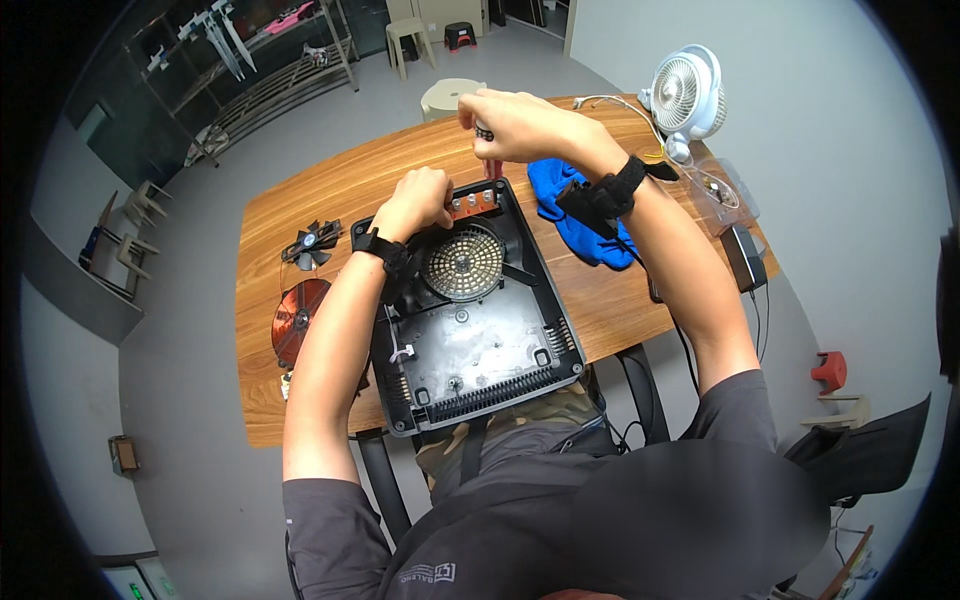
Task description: The person disassembles a portable electric stove on a wooden table. They use a screwdriver to remove screws, detach the heating element and fan, and wipe the interior with a blue cloth.
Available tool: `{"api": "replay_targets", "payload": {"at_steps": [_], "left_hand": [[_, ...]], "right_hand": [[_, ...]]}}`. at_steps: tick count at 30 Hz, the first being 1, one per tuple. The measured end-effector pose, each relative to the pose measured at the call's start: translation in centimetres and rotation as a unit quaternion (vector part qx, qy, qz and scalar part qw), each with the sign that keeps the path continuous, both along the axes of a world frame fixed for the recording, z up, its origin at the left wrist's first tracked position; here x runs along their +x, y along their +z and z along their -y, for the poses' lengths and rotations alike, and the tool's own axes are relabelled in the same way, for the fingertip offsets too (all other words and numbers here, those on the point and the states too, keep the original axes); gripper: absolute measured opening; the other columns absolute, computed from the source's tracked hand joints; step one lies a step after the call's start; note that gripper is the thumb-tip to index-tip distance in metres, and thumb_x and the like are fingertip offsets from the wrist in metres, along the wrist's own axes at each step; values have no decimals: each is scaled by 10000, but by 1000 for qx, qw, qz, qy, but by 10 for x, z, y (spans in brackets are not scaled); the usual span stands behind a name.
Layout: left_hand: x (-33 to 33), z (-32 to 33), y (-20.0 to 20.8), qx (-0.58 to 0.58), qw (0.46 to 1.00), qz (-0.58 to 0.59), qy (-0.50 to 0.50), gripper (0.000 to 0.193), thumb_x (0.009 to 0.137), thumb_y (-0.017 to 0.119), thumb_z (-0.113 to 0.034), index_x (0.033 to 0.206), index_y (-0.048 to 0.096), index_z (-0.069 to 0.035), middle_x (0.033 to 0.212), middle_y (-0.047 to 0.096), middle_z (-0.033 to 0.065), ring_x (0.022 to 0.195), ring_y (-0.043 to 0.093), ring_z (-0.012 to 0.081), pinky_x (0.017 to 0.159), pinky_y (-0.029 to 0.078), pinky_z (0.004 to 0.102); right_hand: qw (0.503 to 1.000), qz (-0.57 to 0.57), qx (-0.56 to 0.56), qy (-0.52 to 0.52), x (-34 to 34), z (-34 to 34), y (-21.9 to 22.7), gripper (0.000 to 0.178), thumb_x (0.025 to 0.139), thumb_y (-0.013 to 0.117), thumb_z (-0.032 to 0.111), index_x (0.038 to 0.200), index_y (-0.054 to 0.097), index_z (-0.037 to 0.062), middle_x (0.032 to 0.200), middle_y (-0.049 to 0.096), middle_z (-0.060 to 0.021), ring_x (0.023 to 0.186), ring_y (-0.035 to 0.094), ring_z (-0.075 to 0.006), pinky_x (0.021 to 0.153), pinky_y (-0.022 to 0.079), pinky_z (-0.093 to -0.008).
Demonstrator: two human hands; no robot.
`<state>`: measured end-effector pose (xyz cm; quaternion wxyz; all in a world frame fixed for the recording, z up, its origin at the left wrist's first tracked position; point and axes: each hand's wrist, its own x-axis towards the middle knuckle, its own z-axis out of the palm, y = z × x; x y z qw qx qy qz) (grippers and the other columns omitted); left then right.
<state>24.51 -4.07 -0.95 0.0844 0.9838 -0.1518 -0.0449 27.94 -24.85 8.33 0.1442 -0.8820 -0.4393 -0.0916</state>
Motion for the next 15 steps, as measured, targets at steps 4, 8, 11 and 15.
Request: {"api": "replay_targets", "payload": {"at_steps": [4, 8, 11, 15], "left_hand": [[0, 0, -1, 0, 1000, 2, -6, 362, 616, 923, -161, 927, 760, -71, 873, 751, 152, 883, 722, 333, 795, 565, 421], [3, -3, -3, 12, 1000, 0, -6, 374, 607, 928, -177, 924, 760, -70, 879, 752, 150, 890, 720, 338, 795, 563, 423], [4, -2, -4, 15, 1000, 1, -6, 385, 600, 931, -188, 925, 760, -70, 881, 753, 147, 888, 720, 338, 796, 563, 424], [8, -3, -9, 17, 1000, 12, -14, 387, 595, 933, -188, 920, 758, -69, 873, 753, 145, 877, 723, 334, 792, 565, 419]], "right_hand": [[998, 51, -14, 16, -4, 6, 3, 260, 872, 640, 218, 1049, 649, 29, 1010, 720, -178, 939, 697, -360, 809, 540, -437], [994, -60, -61, -66, -11, -3, 18, 249, 877, 649, 231, 1011, 654, 21, 967, 717, -179, 926, 694, -364, 802, 537, -444], [999, -36, -17, -30, 0, 0, 7, 239, 871, 671, 219, 993, 654, 14, 947, 714, -181, 919, 694, -359, 810, 543, -442], [997, 61, 30, 35, 2, 10, -1, 214, 867, 673, 191, 982, 653, 11, 946, 723, -174, 926, 697, -364, 816, 547, -442]]}}
